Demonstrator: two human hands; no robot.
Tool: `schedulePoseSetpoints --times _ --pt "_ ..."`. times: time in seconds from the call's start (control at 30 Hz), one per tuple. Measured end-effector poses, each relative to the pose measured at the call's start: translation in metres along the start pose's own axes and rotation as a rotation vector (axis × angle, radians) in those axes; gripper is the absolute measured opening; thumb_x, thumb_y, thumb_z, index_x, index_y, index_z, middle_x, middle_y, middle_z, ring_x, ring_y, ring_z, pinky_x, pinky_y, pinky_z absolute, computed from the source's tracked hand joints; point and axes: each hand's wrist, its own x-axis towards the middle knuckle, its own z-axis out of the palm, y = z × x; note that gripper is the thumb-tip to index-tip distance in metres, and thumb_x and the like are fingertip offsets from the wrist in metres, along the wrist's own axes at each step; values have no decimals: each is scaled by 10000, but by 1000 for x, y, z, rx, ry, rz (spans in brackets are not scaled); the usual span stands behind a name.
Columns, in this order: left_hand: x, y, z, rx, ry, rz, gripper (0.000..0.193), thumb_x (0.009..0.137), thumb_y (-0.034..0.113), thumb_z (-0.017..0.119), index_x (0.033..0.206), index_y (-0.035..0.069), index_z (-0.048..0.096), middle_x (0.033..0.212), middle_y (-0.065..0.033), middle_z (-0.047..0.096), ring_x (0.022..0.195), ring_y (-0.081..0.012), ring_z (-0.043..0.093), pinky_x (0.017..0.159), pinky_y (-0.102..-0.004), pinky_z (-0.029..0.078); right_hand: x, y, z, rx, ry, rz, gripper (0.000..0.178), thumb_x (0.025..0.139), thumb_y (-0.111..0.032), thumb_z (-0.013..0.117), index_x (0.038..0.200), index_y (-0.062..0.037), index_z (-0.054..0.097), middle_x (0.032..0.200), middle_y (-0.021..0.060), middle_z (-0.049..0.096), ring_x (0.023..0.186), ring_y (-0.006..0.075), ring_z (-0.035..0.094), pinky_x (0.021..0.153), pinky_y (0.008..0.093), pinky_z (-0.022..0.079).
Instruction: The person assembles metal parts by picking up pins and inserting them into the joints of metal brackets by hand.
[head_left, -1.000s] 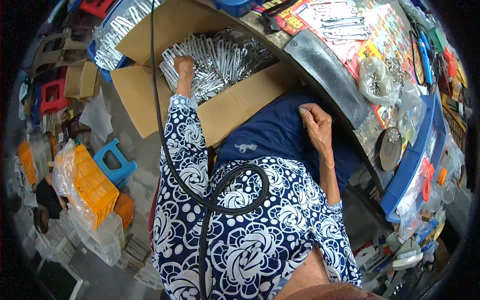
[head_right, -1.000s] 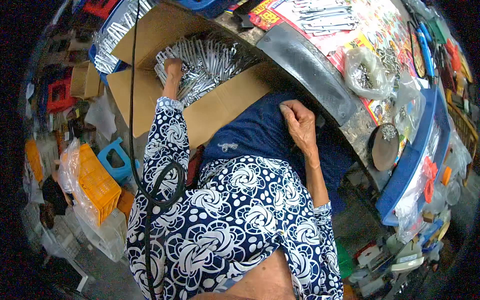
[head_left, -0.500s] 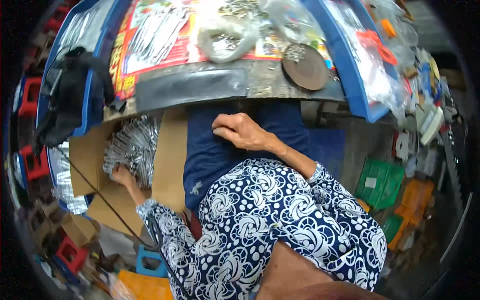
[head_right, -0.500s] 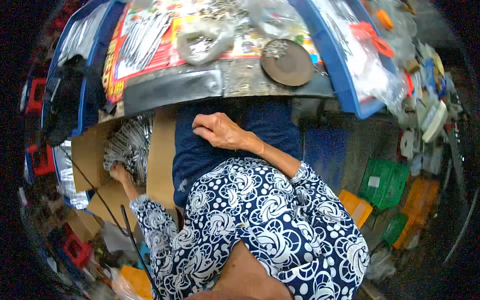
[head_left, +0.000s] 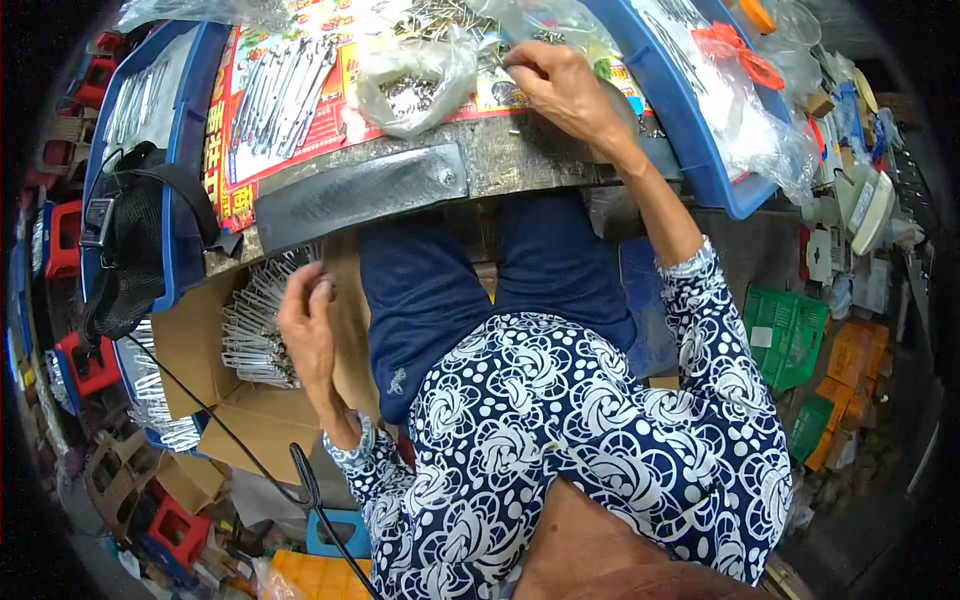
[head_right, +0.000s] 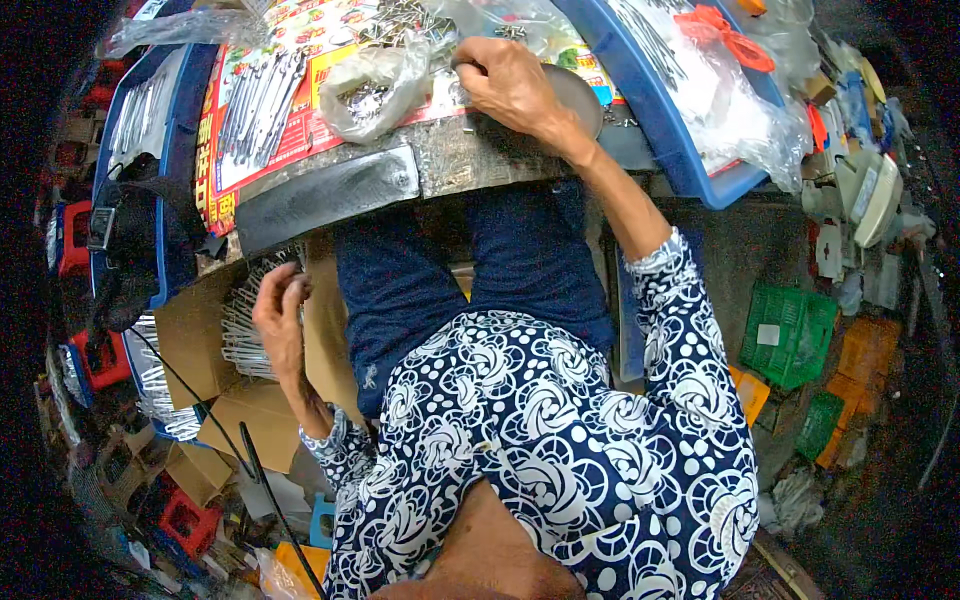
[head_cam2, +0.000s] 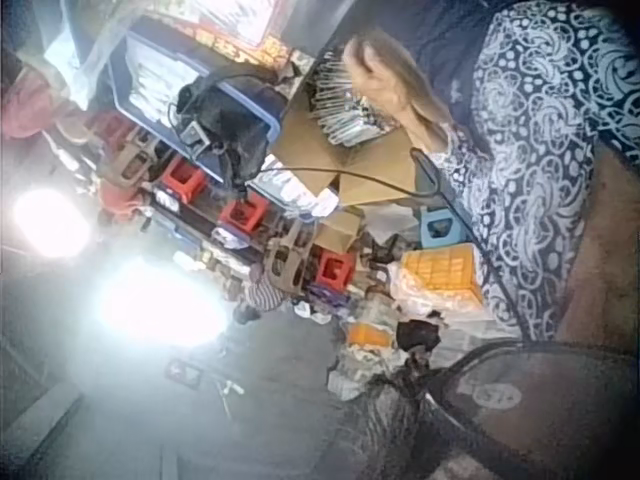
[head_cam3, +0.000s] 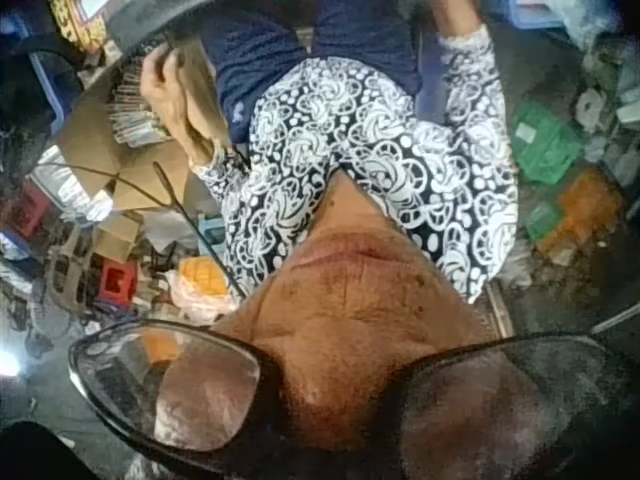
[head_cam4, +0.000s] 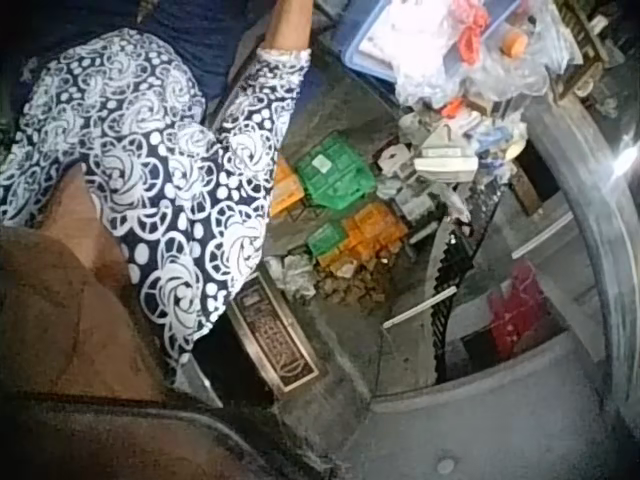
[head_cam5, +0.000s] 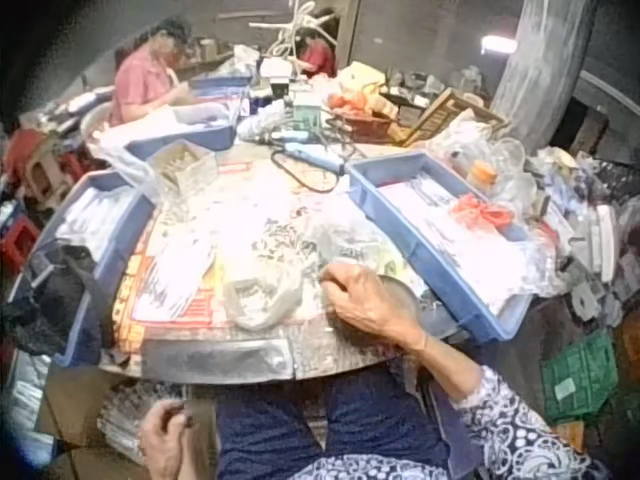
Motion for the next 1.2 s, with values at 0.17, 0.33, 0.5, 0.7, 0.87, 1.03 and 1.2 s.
schedulePoseSetpoints --times 0.17,0.33,0.5,0.7,0.87,1.03,1.2 --pt "3 31 37 -106 -154 52 204 824 23 479 1018 -29 518 850 -78 588 778 -124 551 714 -239 450 10 22 20 -187 64 -212 120 756 -74 502 839 -22 573 739 141 557 659 301 555 605 357 442" --pt "-1 51 54 -136 -206 23 205 823 28 478 1017 -24 520 849 -78 590 783 -124 551 714 -238 448 12 23 29 -437 -36 -186 116 740 -80 533 855 -64 542 742 129 516 672 329 550 580 402 455" --pt "1 59 62 -174 -252 89 176 808 -7 480 971 -27 541 809 -77 603 750 -120 574 685 -228 453 16 29 25 -452 -24 -289 90 745 -80 513 832 -57 509 737 147 518 594 324 548 507 398 458" --pt "6 76 72 -200 -268 99 167 810 -3 479 961 -32 545 800 -83 606 734 -120 577 677 -228 458 13 9 -1 -328 27 -264 116 730 -104 526 810 -25 499 713 166 522 638 349 545 547 390 440" --pt "14 85 89 -259 -259 155 154 806 -8 479 939 -37 550 786 -85 610 716 -124 583 661 -226 462 7 -13 -12 -183 199 -488 81 694 -63 469 728 11 469 623 220 509 634 393 531 550 426 419" --pt "19 89 103 -220 -256 211 146 785 -26 488 913 -37 558 755 -91 612 696 -124 588 638 -226 462 -3 10 -1 -292 -66 -378 84 738 -63 518 810 -28 492 740 127 479 695 302 531 591 368 431" --pt "19 83 106 -189 -226 247 146 775 -32 495 905 -29 561 733 -101 614 669 -134 592 623 -231 462 -8 13 7 -365 -103 -453 92 710 -74 517 721 -13 449 685 154 466 651 337 515 558 401 431"
